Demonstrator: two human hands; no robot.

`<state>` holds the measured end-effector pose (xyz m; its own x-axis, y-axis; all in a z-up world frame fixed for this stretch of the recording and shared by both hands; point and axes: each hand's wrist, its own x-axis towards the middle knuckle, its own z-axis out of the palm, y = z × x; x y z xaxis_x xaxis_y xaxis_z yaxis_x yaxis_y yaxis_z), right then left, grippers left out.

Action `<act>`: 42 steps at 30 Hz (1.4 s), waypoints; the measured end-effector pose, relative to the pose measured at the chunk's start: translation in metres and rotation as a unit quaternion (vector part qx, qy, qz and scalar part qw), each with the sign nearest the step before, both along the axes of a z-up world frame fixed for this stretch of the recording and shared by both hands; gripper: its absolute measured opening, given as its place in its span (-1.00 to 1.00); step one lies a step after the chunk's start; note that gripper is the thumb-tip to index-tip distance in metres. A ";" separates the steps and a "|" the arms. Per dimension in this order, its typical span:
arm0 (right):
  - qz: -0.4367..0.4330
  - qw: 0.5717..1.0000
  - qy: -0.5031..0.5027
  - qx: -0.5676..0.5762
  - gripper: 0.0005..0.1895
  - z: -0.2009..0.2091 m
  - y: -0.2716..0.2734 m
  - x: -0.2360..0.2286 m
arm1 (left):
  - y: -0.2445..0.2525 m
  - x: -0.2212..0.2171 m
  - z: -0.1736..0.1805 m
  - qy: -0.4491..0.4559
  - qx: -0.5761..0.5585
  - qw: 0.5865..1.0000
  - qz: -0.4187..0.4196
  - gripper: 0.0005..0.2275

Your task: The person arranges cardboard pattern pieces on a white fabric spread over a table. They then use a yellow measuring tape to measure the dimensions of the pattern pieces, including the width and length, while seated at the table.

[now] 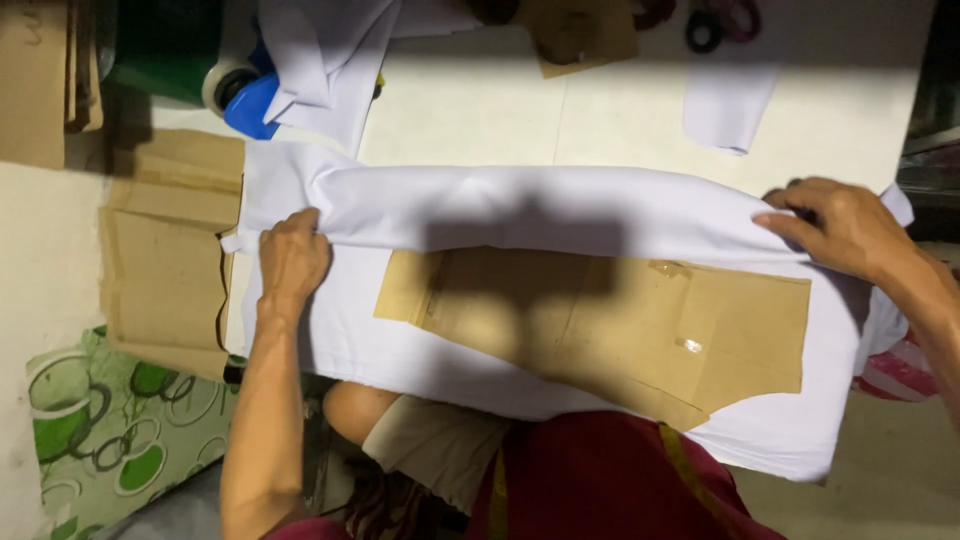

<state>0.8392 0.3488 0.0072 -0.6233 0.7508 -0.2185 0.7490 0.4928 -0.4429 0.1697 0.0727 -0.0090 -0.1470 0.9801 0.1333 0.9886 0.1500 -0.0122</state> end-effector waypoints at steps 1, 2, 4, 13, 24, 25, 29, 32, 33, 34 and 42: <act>-0.052 0.998 -0.028 -0.011 -0.58 0.018 0.002 -0.015 | 0.005 -0.004 0.000 -0.006 -0.019 0.999 0.037 -0.77; -0.102 0.993 -0.053 -0.020 -0.57 0.035 0.004 -0.032 | 0.008 -0.008 0.001 -0.011 -0.037 0.996 0.075 -0.70; -0.157 0.986 -0.051 0.035 -0.45 -0.009 0.036 -0.042 | 0.036 0.008 0.018 -0.033 -0.102 0.985 0.134 -0.61; -0.178 0.965 0.055 0.186 -0.75 -0.089 0.150 -0.030 | 0.060 -0.005 -0.026 0.040 -0.096 0.991 0.089 -0.89; -0.004 0.998 -0.045 -0.045 -0.24 -0.011 0.043 -0.014 | 0.048 0.011 0.022 0.082 0.149 0.985 0.021 -0.72; -0.035 0.992 -0.047 -0.112 -0.33 -0.003 0.032 -0.017 | 0.048 0.017 0.034 0.095 0.186 0.978 0.017 -0.72; -0.026 0.991 0.120 -0.059 -0.68 0.013 -0.011 -0.007 | 0.035 0.021 0.054 0.132 0.305 0.943 0.004 -0.62; 0.002 0.957 0.164 0.240 -0.73 -0.005 -0.052 0.030 | 0.011 0.033 0.069 0.137 0.330 0.934 0.021 -0.71; 0.006 0.958 0.165 0.235 -0.73 0.012 -0.071 0.017 | 0.000 0.035 0.066 0.139 0.326 0.935 0.024 -0.71; -0.144 0.981 0.121 0.053 -0.73 0.030 -0.090 0.005 | -0.010 0.036 0.062 0.132 0.330 0.934 0.036 -0.74; 0.153 0.962 0.098 0.203 -0.59 -0.023 -0.151 0.012 | -0.078 0.040 0.022 0.110 0.290 0.944 0.112 -0.77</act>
<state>0.8515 0.1981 -0.0156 -0.8278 0.5244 0.1991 0.4629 0.8391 -0.2858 0.2096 -0.0057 0.0128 -0.2474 0.6813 0.6889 0.9145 0.3990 -0.0662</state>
